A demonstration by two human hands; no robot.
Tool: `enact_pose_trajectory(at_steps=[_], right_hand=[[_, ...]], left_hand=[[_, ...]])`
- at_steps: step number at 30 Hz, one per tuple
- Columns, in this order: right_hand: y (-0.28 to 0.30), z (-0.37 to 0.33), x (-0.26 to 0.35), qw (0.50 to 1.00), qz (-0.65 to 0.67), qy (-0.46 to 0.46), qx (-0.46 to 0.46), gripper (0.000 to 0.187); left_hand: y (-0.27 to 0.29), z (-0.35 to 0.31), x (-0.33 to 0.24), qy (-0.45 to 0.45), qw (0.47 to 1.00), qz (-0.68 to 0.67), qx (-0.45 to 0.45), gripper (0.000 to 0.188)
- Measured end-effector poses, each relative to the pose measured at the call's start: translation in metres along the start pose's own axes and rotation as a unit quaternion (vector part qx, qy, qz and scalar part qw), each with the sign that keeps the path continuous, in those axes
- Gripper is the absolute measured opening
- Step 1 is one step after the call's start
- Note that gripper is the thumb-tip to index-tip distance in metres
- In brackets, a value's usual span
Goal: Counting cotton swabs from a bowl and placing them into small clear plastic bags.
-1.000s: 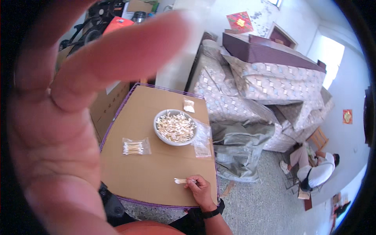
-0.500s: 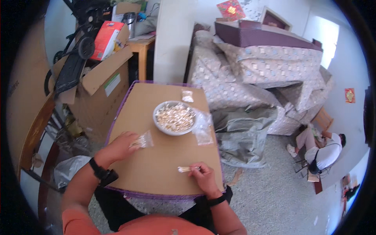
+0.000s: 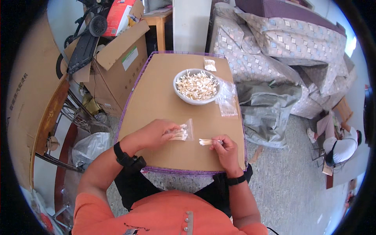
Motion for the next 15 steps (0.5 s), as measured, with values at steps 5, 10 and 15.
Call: enact_pose_trajectory(at_steps=[5, 10, 15], right_hand=[[-0.001, 0.000, -0.001, 1.000, 0.007, -0.015, 0.000, 0.005], [-0.001, -0.002, -0.001, 0.999, -0.003, -0.039, 0.007, 0.006], [0.000, -0.002, 0.000, 1.000, -0.001, -0.027, 0.009, 0.006]], left_hand=[[0.004, 0.027, -0.020, -0.128, 0.982, 0.130, -0.048, 0.022], [-0.018, 0.055, -0.019, -0.159, 0.978, 0.133, 0.001, 0.019], [-0.035, 0.072, -0.007, -0.140, 0.961, 0.220, 0.088, 0.017]])
Point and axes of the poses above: each hand's wrist, its own z-axis towards the middle knuckle, its own y-axis out of the back of the hand, x = y × z, the point moved 9 cm from there along z, towards the middle knuckle, and after that the axes turned 14 degrees about -y, right-handed, at the moved point
